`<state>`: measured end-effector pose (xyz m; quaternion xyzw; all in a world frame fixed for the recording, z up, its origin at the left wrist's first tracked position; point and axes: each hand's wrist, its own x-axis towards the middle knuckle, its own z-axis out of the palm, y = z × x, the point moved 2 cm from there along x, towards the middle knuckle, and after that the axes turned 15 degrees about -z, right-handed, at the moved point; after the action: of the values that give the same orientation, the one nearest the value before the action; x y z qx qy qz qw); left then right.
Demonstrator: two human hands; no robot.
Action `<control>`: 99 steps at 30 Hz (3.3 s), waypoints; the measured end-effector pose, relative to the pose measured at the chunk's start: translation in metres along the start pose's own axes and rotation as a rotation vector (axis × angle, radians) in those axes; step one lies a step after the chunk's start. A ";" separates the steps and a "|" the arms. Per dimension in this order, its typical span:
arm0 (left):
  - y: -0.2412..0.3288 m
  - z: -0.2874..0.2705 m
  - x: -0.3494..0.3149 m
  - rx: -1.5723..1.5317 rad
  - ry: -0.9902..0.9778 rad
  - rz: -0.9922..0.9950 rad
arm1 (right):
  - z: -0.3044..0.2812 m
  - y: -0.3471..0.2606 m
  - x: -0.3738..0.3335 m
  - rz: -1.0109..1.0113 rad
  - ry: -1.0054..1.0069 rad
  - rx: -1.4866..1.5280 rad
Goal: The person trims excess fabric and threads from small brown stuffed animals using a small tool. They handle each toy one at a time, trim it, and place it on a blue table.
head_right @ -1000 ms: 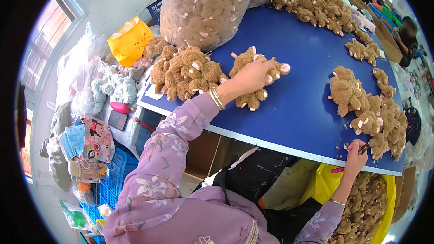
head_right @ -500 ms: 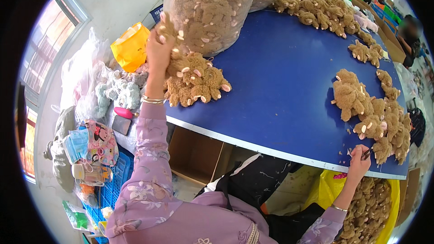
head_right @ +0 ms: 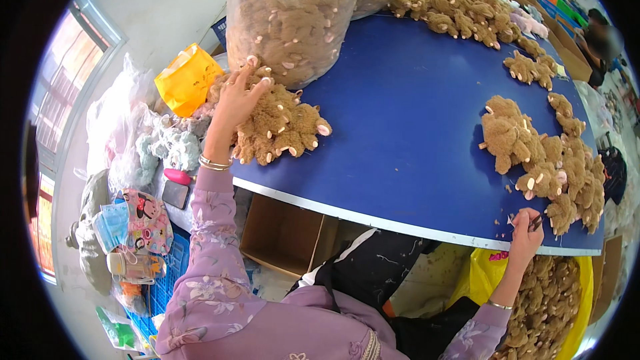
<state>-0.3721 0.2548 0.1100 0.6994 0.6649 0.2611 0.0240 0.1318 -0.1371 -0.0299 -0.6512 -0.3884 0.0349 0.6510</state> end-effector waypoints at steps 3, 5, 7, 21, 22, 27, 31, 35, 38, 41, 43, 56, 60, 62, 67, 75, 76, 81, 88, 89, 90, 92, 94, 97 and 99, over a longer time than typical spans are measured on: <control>0.011 -0.001 0.008 0.064 0.114 0.212 | -0.001 -0.005 0.001 0.054 0.054 -0.066; 0.045 -0.003 -0.013 -0.200 -0.012 0.180 | 0.004 -0.010 0.002 0.056 0.022 -0.047; 0.081 -0.012 -0.048 -0.534 -0.182 0.197 | 0.011 -0.022 0.007 0.058 -0.074 -0.101; 0.341 -0.063 -0.316 -1.182 -1.190 1.926 | -0.009 -0.013 0.005 0.150 -0.016 0.405; 0.345 -0.059 -0.313 -1.167 -1.233 1.933 | -0.009 -0.013 0.004 0.172 -0.014 0.422; 0.358 -0.050 -0.288 -1.066 -1.350 1.988 | -0.003 -0.017 0.005 0.191 -0.035 0.459; 0.414 -0.034 -0.246 -0.142 -1.453 1.990 | -0.016 -0.016 0.002 0.190 0.059 0.446; 0.441 0.094 -0.171 -0.559 -0.742 1.140 | -0.009 -0.020 0.004 0.119 0.105 0.411; 0.435 0.229 -0.114 -0.293 -0.561 0.812 | 0.000 -0.017 0.006 0.106 0.141 0.517; 0.424 0.247 -0.144 -0.385 -0.689 0.758 | -0.004 -0.014 0.005 0.121 0.159 0.503; 0.417 0.228 -0.159 -0.385 -0.721 0.824 | -0.003 -0.014 0.004 0.130 0.133 0.461; 0.350 0.147 -0.219 -0.604 -0.607 1.062 | 0.000 -0.019 0.007 0.035 0.158 0.379; 0.334 0.139 -0.255 -0.456 -0.615 1.126 | -0.003 -0.016 0.009 0.038 0.133 0.387; 0.332 0.150 -0.256 -0.449 -0.642 1.086 | -0.002 -0.017 0.007 0.053 0.102 0.392; 0.328 0.159 -0.261 -0.938 -1.292 0.492 | -0.002 -0.028 -0.004 0.118 0.051 0.407; 0.352 0.171 -0.293 -1.159 -1.591 0.064 | -0.028 -0.043 -0.015 0.054 0.001 0.606; 0.356 0.163 -0.296 -1.140 -1.603 0.043 | -0.034 -0.044 -0.015 0.054 0.007 0.665; 0.361 0.164 -0.308 -1.220 -1.697 0.216 | -0.036 -0.039 -0.016 0.081 0.076 0.297; 0.360 0.160 -0.300 -0.837 -1.798 0.373 | -0.052 -0.057 -0.013 0.165 0.096 0.236; 0.360 0.163 -0.298 -0.897 -1.800 0.311 | -0.054 -0.053 -0.013 0.189 0.076 0.248; 0.359 0.167 -0.295 -0.959 -1.798 0.249 | -0.056 -0.047 -0.014 0.214 0.055 0.261; 0.359 0.170 -0.294 -1.159 -1.759 0.127 | -0.053 -0.051 -0.013 0.209 0.077 0.352; 0.359 0.173 -0.291 -1.347 -1.728 0.060 | -0.049 -0.051 -0.012 0.125 0.059 0.280; 0.355 0.175 -0.290 -1.371 -1.731 -0.051 | -0.037 -0.048 -0.013 0.078 0.052 0.275; 0.361 0.168 -0.295 -1.414 -1.777 -0.098 | -0.031 -0.048 -0.015 0.050 0.050 0.284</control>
<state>0.0320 -0.0118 0.0045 0.4397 0.1428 -0.0118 0.8866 0.1166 -0.1782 0.0097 -0.5628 -0.3471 0.0894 0.7449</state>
